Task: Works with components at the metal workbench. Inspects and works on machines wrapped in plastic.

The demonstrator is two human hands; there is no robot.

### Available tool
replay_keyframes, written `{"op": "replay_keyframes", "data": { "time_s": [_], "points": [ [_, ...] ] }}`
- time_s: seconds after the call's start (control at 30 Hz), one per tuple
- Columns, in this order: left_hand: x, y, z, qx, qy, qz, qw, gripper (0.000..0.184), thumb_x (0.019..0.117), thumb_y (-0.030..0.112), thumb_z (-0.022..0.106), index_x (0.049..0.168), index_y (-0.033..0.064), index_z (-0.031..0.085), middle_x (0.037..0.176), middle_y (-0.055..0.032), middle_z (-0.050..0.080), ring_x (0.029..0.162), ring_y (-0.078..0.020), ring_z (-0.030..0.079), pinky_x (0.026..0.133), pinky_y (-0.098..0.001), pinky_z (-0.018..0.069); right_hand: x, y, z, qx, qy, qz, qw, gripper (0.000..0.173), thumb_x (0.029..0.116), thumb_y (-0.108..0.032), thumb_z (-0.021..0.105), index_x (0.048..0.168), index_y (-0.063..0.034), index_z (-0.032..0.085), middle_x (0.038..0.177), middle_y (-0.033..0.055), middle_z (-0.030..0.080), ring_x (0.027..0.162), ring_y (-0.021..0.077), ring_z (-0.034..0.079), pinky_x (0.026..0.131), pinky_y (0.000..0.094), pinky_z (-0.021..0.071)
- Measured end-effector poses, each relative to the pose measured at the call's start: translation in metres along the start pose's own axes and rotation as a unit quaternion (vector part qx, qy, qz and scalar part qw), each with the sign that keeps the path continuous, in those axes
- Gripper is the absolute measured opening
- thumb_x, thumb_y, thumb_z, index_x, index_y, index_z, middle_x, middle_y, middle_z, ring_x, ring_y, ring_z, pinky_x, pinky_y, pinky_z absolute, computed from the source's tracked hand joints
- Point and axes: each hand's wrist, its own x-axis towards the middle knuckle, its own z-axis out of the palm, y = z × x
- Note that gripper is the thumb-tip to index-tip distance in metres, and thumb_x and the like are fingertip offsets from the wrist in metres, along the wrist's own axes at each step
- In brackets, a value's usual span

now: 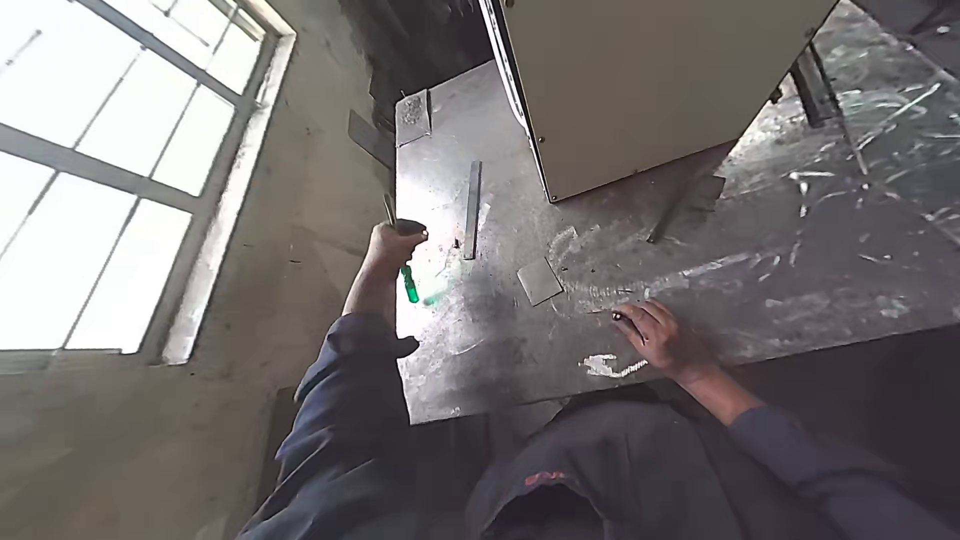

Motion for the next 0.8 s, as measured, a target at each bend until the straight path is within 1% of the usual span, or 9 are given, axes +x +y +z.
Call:
{"op": "replay_keyframes", "data": {
  "time_s": [0.1,0.2,0.3,0.4,0.53,0.6,0.67,0.7,0.8],
  "points": [
    [-0.025,-0.001,0.007,0.063,-0.035,-0.048,0.996,0.022,0.0933,0.018,0.075,0.111,0.0055,0.072,0.089,-0.0107,0.068,0.065,-0.0166,0.053,0.064,-0.0411,0.0481,0.001,0.001,-0.002,0.017,0.002,0.01,1.0,0.023,0.1001,-0.023,0.064,0.111,-0.0052,0.073,0.096,0.013,0.074,0.09,0.0267,0.072,0.086,0.0339,0.0586],
    [-0.061,0.035,0.04,0.079,-0.109,-0.033,0.99,0.021,0.0909,0.018,0.077,0.108,0.007,0.074,0.087,-0.0044,0.069,0.064,-0.0094,0.052,0.063,-0.0327,0.0471,-0.002,-0.001,-0.004,0.069,0.019,0.053,0.996,0.023,0.0977,-0.021,0.067,0.111,-0.0039,0.073,0.1,0.0133,0.075,0.094,0.0239,0.072,0.09,0.0317,0.0577],
    [-0.102,0.086,0.106,0.044,-0.2,0.056,0.977,0.013,0.0885,0.015,0.077,0.101,0.0111,0.076,0.086,0.0053,0.072,0.057,0.0005,0.052,0.053,-0.0207,0.0431,-0.017,0.007,-0.036,0.091,0.055,0.096,0.99,0.022,0.0949,-0.019,0.07,0.109,-0.0033,0.075,0.1,0.012,0.076,0.094,0.0209,0.073,0.091,0.0304,0.058],
    [-0.149,0.141,0.167,0.007,-0.27,0.112,0.956,0.015,0.0843,0.013,0.08,0.099,0.0127,0.077,0.087,0.0074,0.074,0.06,-0.0002,0.056,0.058,-0.0225,0.0471,-0.037,0.026,-0.091,0.081,0.052,0.108,0.989,0.02,0.0979,-0.022,0.069,0.111,-0.0079,0.074,0.098,0.008,0.075,0.094,0.0172,0.071,0.092,0.0282,0.0563],
    [-0.198,0.222,0.248,-0.004,-0.3,0.178,0.937,0.012,0.0844,0.017,0.08,0.096,0.0149,0.077,0.081,0.0125,0.071,0.055,0.0043,0.048,0.056,-0.0185,0.0426,-0.08,0.08,-0.164,0.043,0.082,0.131,0.987,0.02,0.097,-0.024,0.069,0.109,-0.0089,0.076,0.098,0.0071,0.075,0.094,0.0164,0.071,0.09,0.0277,0.0574],
    [-0.218,0.266,0.294,0.018,-0.286,0.214,0.934,0.013,0.0853,0.019,0.08,0.097,0.014,0.078,0.083,0.0103,0.073,0.062,0.0021,0.056,0.063,-0.0224,0.0488,-0.106,0.112,-0.207,0.02,0.103,0.142,0.984,0.022,0.0959,-0.026,0.071,0.109,-0.0095,0.077,0.103,0.0064,0.076,0.1,0.0166,0.072,0.094,0.0295,0.057],
    [-0.238,0.312,0.351,0.024,-0.265,0.243,0.933,0.014,0.0847,0.018,0.081,0.096,0.0106,0.078,0.088,0.0035,0.076,0.076,-0.0063,0.069,0.075,-0.0334,0.0588,-0.141,0.149,-0.259,0.011,0.114,0.153,0.982,0.022,0.0953,-0.027,0.073,0.111,-0.0114,0.077,0.105,0.0045,0.076,0.103,0.0147,0.071,0.097,0.028,0.0562],
    [-0.246,0.336,0.381,0.018,-0.254,0.254,0.933,0.014,0.0841,0.016,0.082,0.096,0.0092,0.078,0.089,0.0013,0.077,0.079,-0.0092,0.072,0.078,-0.0369,0.0605,-0.158,0.171,-0.288,0.008,0.111,0.155,0.982,0.021,0.0955,-0.026,0.073,0.11,-0.0118,0.076,0.103,0.0042,0.075,0.101,0.0146,0.07,0.096,0.0273,0.056],
    [-0.275,0.408,0.456,-0.002,-0.26,0.254,0.932,0.013,0.0819,0.012,0.082,0.094,0.009,0.079,0.089,0.0013,0.078,0.077,-0.0068,0.071,0.075,-0.032,0.0598,-0.213,0.216,-0.375,-0.003,0.062,0.188,0.98,0.02,0.0995,-0.025,0.069,0.113,-0.0114,0.074,0.102,0.005,0.075,0.102,0.0173,0.071,0.098,0.0307,0.0556]
  ]
}}
